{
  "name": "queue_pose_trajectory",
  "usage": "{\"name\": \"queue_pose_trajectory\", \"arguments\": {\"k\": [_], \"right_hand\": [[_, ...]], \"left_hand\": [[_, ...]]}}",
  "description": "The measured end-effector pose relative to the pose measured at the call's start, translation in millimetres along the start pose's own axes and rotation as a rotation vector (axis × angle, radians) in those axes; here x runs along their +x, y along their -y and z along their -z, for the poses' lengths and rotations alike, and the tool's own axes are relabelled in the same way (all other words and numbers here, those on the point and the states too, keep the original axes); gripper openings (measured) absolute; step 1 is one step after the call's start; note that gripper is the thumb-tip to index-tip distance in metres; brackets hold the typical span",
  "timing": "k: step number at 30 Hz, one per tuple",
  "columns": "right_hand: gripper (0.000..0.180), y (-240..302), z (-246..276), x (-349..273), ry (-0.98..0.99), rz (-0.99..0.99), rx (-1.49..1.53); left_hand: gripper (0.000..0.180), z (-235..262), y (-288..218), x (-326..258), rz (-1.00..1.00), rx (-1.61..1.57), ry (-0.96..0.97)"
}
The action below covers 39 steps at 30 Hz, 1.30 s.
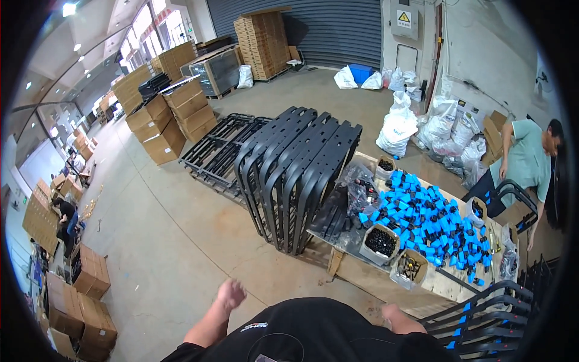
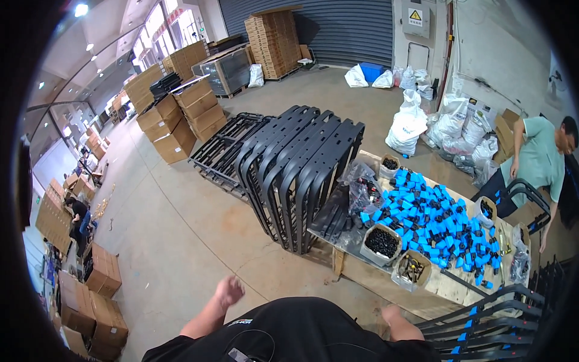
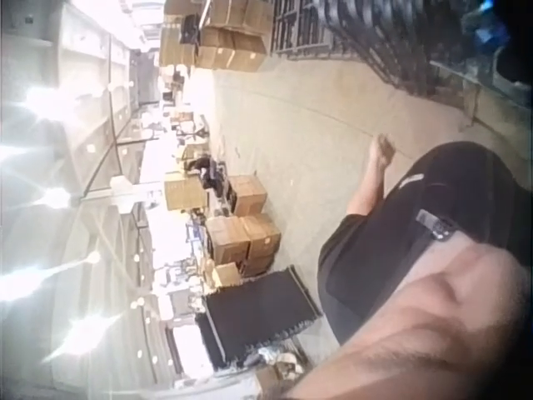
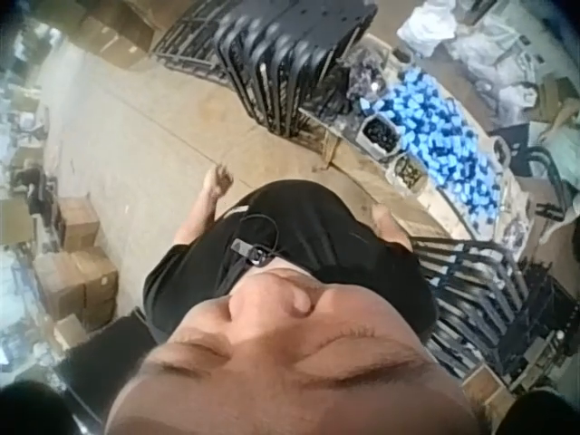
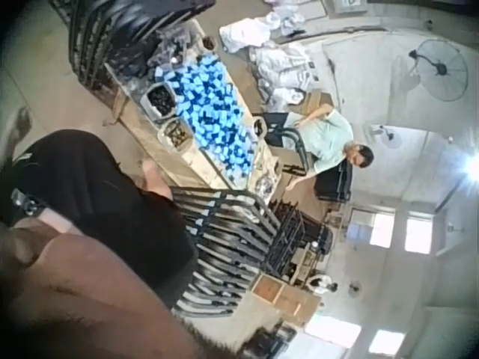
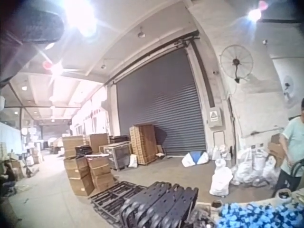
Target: Assembling plastic components onto metal frames in a factory setting using manual tools.
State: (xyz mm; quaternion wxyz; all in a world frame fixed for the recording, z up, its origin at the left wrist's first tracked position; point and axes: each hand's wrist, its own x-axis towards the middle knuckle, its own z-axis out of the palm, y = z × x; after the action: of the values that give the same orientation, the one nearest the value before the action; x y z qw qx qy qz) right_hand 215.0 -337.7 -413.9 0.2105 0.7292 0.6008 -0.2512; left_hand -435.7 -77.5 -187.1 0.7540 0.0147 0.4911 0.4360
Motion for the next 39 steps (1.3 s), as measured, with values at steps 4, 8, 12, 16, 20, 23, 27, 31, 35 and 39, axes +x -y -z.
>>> {"name": "queue_pose_trajectory", "arguments": {"k": [4,8,12,16,20,23,27,31,35,39], "right_hand": [[0.032,84.0,59.9,42.3,0.017,-0.273,0.736],[0.037,144.6,55.2,87.7,-0.063,0.009,0.422],[0.044,201.1,-20.9,105.9,-0.191,0.081,0.327],[0.055,256.2,-5.0,53.6,-0.200,-0.406,0.984],[0.057,284.8,7.0,19.6,-0.132,-0.616,0.985],[0.058,298.3,12.6,1.9,-0.085,-0.765,0.991],[0.060,319.0,6.3,-27.2,0.008,-0.919,0.982],[0.061,306.2,9.0,-40.3,0.045,-0.970,0.895],[0.058,334.2,137.0,-3.5,-0.072,-0.759,0.901],[0.055,345.4,228.5,3.6,-0.193,-0.736,0.944]], "left_hand": [[0.016,-191.4,-118.7,13.3,-0.403,0.486,0.359],[0.012,-300.6,-234.3,74.5,-0.597,0.549,0.424],[0.027,-369.9,-341.8,185.6,-0.946,0.844,0.014],[0.052,-433.1,-385.7,239.2,-0.904,1.254,-0.073],[0.072,-443.7,-390.2,316.8,-0.726,1.463,-0.070],[0.072,-445.2,-384.3,321.3,-0.829,1.483,-0.076],[0.069,-435.8,-405.9,309.6,-0.917,1.466,-0.173],[0.076,-420.2,-470.4,352.9,-0.875,1.496,-0.020],[0.069,-401.5,-518.7,363.6,-0.870,1.523,-0.001],[0.080,-359.5,-545.4,337.2,-0.817,1.442,-0.058]]}}
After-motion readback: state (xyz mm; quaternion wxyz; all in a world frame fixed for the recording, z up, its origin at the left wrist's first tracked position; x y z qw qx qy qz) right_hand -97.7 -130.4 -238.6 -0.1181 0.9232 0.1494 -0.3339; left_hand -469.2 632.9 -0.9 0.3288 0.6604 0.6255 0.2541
